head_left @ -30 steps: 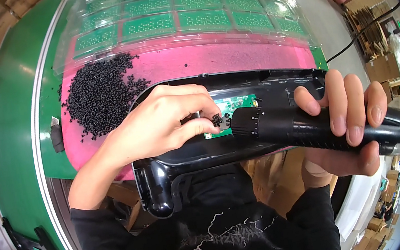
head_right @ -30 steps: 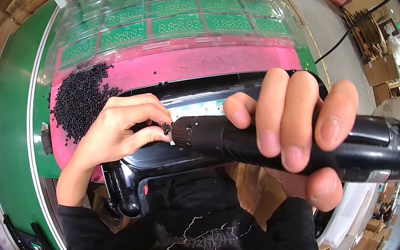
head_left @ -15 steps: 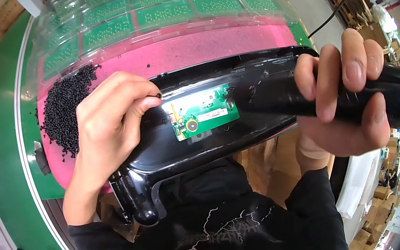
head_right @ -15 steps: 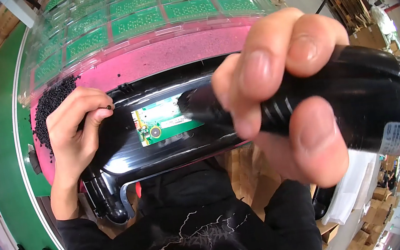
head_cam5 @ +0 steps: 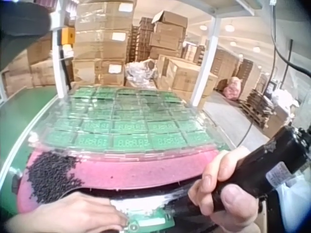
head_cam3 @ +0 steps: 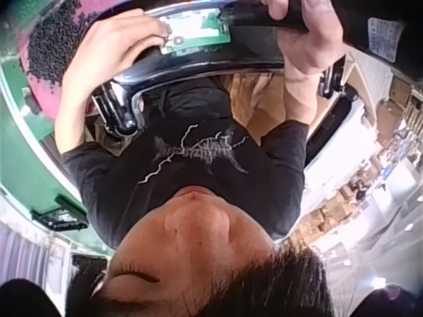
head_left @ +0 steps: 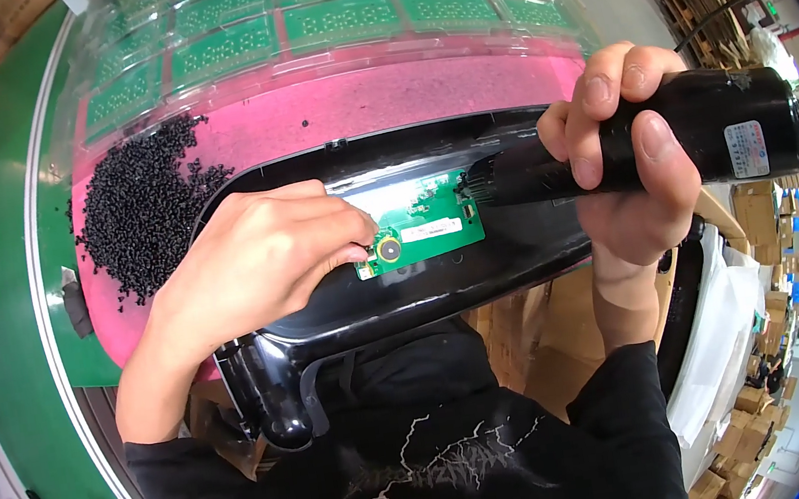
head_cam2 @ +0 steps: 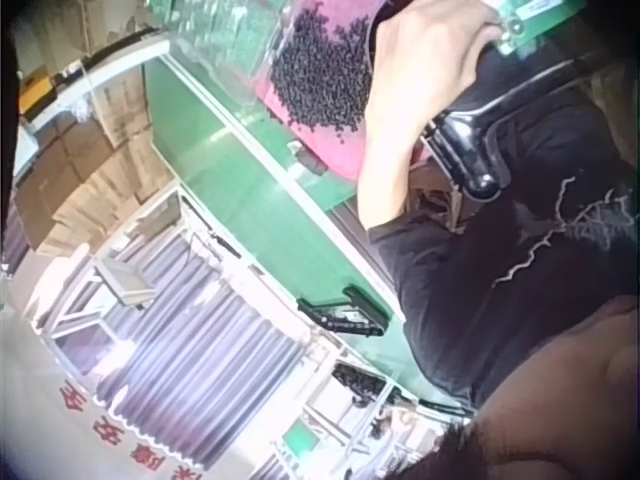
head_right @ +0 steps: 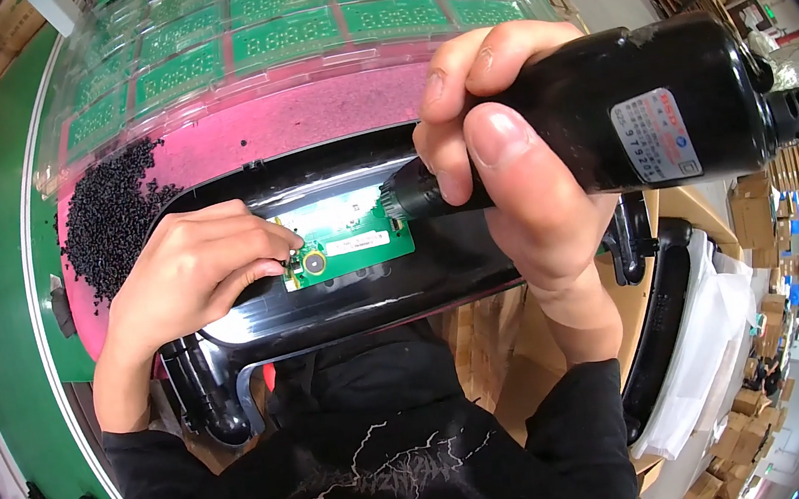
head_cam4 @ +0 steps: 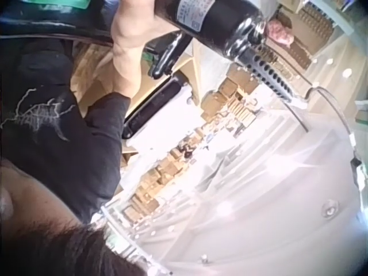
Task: Assemble circuit boards into plastic housings for electronic displays using an electric screwdriver.
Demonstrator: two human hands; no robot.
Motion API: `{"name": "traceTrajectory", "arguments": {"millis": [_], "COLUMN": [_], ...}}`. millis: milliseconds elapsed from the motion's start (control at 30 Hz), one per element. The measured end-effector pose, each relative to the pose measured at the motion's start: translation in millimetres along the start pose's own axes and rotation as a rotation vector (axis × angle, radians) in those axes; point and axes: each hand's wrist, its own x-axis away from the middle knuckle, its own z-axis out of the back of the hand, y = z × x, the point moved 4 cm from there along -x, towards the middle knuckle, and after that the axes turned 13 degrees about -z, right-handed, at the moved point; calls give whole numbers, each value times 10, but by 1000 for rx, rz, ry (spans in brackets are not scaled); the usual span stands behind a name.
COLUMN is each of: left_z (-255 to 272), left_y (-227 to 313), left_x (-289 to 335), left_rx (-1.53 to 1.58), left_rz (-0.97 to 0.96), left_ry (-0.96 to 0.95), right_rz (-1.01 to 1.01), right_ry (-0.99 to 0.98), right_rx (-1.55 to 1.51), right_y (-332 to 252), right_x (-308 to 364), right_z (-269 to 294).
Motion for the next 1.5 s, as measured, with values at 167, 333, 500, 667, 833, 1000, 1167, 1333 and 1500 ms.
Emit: {"name": "traceTrajectory", "arguments": {"millis": [167,333,500,667,833,1000,1167,1333,1500], "left_z": [-14,-15,-18,-19,-23,-20,88,128,159], "left_y": [-26,-34,-30,-31,-33,-49,-31,-52,-40], "left_x": [23,23,19,17,-6,65,7,44,28], "left_rx": [39,63,32,12,-23,58,256,362,378], "left_rz": [64,92,132,135,141,65,72,46,8], "left_ry": [-9,-29,-32,-40,-74,78,226,313,314], "right_rz": [-21,-58,-107,-88,-75,-50,111,192,249], "right_ry": [-11,-45,-28,-89,-55,-143,-186,-172,-146], "right_rx": [20,43,86,87,122,-31,-366,-419,-442], "right_y": [15,3,42,88,117,-49,-412,-420,-396], "right_x": [-30,-84,-103,-131,-140,-86,49,104,94], "right_z": [4,-64,-104,-121,-118,-260,-430,-533,-523]}}
